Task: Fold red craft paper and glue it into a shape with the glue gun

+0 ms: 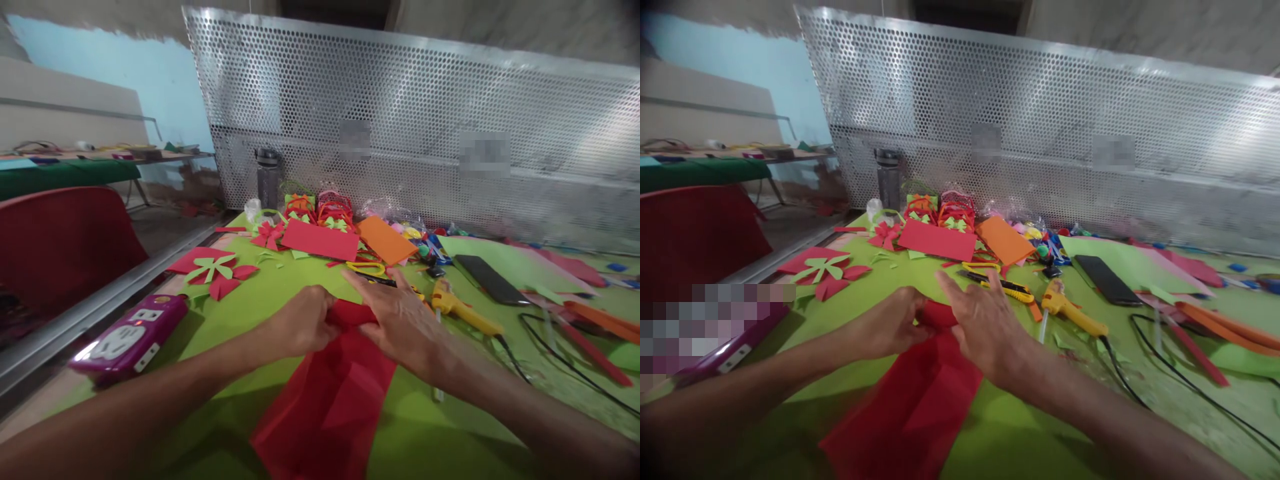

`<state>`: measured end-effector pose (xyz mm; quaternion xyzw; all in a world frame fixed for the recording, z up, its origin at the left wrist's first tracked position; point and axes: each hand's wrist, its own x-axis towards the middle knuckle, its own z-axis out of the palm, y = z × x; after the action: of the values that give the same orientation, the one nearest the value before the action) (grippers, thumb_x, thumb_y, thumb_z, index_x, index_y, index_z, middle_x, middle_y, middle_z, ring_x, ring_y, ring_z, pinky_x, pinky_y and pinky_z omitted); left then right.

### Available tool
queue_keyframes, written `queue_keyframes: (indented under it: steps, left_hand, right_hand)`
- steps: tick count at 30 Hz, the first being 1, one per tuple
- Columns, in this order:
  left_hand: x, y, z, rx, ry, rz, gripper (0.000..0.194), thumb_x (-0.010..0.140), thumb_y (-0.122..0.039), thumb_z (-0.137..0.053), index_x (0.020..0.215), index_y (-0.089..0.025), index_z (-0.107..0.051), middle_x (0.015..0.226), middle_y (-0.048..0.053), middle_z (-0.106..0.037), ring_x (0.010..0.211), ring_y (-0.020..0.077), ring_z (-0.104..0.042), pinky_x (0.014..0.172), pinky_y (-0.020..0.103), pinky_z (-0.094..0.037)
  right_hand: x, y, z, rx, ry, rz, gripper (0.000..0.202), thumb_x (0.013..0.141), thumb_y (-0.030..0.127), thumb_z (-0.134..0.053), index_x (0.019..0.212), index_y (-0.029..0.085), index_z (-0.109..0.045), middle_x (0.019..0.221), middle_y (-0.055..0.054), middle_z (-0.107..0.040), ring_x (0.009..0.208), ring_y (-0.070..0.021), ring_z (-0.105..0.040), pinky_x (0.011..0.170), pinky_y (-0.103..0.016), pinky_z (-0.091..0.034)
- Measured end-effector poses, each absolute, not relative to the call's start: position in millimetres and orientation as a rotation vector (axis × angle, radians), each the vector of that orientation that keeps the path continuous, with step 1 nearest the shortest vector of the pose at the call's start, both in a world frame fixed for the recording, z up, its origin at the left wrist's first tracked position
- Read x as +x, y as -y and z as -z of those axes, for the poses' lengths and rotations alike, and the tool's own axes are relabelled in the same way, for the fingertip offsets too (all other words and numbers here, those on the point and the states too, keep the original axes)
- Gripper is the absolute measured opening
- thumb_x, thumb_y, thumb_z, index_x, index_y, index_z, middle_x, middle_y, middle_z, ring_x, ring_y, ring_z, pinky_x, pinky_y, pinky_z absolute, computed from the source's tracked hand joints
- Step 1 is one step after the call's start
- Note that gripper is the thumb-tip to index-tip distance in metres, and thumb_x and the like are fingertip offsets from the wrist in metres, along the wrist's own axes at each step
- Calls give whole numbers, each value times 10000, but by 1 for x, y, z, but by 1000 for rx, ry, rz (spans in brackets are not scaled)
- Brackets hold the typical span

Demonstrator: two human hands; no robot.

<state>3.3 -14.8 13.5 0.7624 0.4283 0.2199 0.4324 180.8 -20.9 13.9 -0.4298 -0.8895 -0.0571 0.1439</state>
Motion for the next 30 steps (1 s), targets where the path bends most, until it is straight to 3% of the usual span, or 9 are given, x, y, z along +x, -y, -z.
queue_keyframes:
  steps: [7,11,13,16,19,21,30]
  left_hand:
    - [2,6,2,1884,-1011,-540,82,632,-175,-501,568,-139,-538,501,-62,-341,472,70,-289,430,207,-242]
    - [2,7,-5,1891,-1067,-513,162,636,-193,-506,498,-159,-430,461,-72,-304,441,61,-272,410,208,-204]
    - [2,8,-8,1910,-1052,-525,194,639,-185,-499,483,-164,-387,451,-75,-285,436,58,-259,410,211,-191]
    - [4,9,-9,1957,-1034,-529,187,635,-158,-487,482,-163,-381,461,-72,-281,454,62,-260,420,211,-198]
    - [6,12,-8,1997,-1059,-517,162,631,-143,-471,487,-161,-397,476,-66,-287,467,68,-267,428,212,-213]
    - [7,13,-7,2012,-1095,-521,155,629,-147,-466,487,-163,-405,477,-63,-284,463,71,-265,430,215,-219]
    - [11,15,-8,2085,-1204,-532,130,644,-167,-503,515,-153,-510,484,-57,-288,476,78,-263,426,218,-189]
  right_hand:
    - [178,22,-18,-1253,2525,19,745,698,111,-533,1394,198,-282,946,-55,-691,905,-220,-630,1028,-558,-207]
    - [182,21,-29,-1315,2516,-105,707,687,108,-519,1370,167,-345,886,-68,-707,933,-240,-631,1022,-539,-231]
    - [183,20,-33,-1342,2540,-160,607,683,146,-552,1283,174,-467,871,-67,-710,911,-251,-636,1007,-535,-247]
    - [183,19,-33,-1370,2572,-177,313,671,224,-609,980,194,-641,866,-61,-700,831,-251,-638,941,-512,-316]
    - [179,19,-32,-1431,2604,-165,77,662,246,-637,677,177,-608,720,-33,-657,709,-214,-610,875,-478,-359]
    - [176,20,-33,-1474,2620,-201,147,667,225,-635,569,169,-542,636,-3,-609,636,-171,-574,894,-475,-339]
    - [174,20,-29,-1441,2613,-135,125,682,143,-573,562,172,-560,660,-2,-608,667,-162,-569,932,-470,-279]
